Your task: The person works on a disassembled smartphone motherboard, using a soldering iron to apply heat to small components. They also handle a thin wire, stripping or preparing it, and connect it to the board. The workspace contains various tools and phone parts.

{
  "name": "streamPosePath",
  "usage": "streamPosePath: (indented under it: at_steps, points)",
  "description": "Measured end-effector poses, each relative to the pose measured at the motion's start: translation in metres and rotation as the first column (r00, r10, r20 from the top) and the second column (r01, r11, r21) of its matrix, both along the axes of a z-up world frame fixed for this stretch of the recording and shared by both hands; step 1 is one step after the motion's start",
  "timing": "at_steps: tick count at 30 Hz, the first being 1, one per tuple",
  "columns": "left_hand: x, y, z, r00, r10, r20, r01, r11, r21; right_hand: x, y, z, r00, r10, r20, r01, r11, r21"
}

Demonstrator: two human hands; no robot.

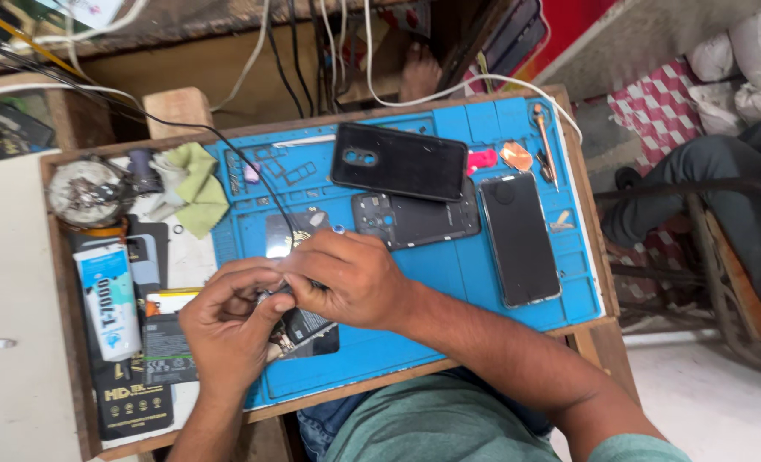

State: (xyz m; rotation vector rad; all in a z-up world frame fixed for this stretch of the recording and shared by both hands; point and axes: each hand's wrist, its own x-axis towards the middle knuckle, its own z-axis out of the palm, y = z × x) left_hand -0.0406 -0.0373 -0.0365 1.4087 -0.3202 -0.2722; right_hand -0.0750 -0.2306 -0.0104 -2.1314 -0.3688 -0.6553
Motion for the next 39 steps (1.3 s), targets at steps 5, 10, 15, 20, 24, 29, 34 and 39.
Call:
streamPosePath:
  at_steps: [5, 10, 15, 20, 24, 29, 34, 39]
  points:
    - [0.002, 0.001, -0.010, 0.995, 0.037, -0.096, -0.038, 0.999, -0.004, 0.001, 0.003, -0.001, 1.000, 0.002, 0.024, -0.001, 1.000, -0.030]
    - [0.003, -0.003, -0.005, 1.000, 0.022, -0.005, -0.022, 0.999, 0.025, 0.001, 0.004, 0.003, 0.999, 0.033, -0.019, -0.033, 0.999, 0.008]
    - [0.002, -0.005, 0.006, 0.999, -0.017, 0.031, 0.013, 0.989, 0.148, 0.003, -0.006, 0.010, 0.993, 0.113, -0.019, -0.113, 0.994, 0.004]
    - [0.000, -0.007, 0.011, 0.983, -0.111, 0.146, 0.101, 0.992, 0.072, -0.001, -0.001, 0.014, 0.993, 0.102, -0.066, -0.097, 0.992, 0.076]
    - [-0.004, -0.009, 0.010, 0.987, -0.093, 0.133, 0.089, 0.996, 0.031, -0.002, 0.006, 0.011, 0.981, 0.108, -0.164, -0.064, 0.966, 0.249]
    - [-0.009, -0.013, 0.008, 0.988, -0.048, 0.148, 0.049, 0.999, -0.004, -0.004, 0.016, -0.001, 0.935, 0.198, -0.294, -0.010, 0.844, 0.537]
    - [-0.011, -0.012, 0.004, 0.986, -0.028, 0.164, 0.033, 0.999, -0.025, -0.006, 0.022, -0.019, 0.869, 0.329, -0.369, 0.050, 0.684, 0.728]
    - [-0.014, -0.015, 0.004, 0.997, -0.063, 0.036, 0.068, 0.980, -0.185, -0.006, 0.023, -0.028, 0.827, 0.376, -0.418, 0.137, 0.586, 0.798]
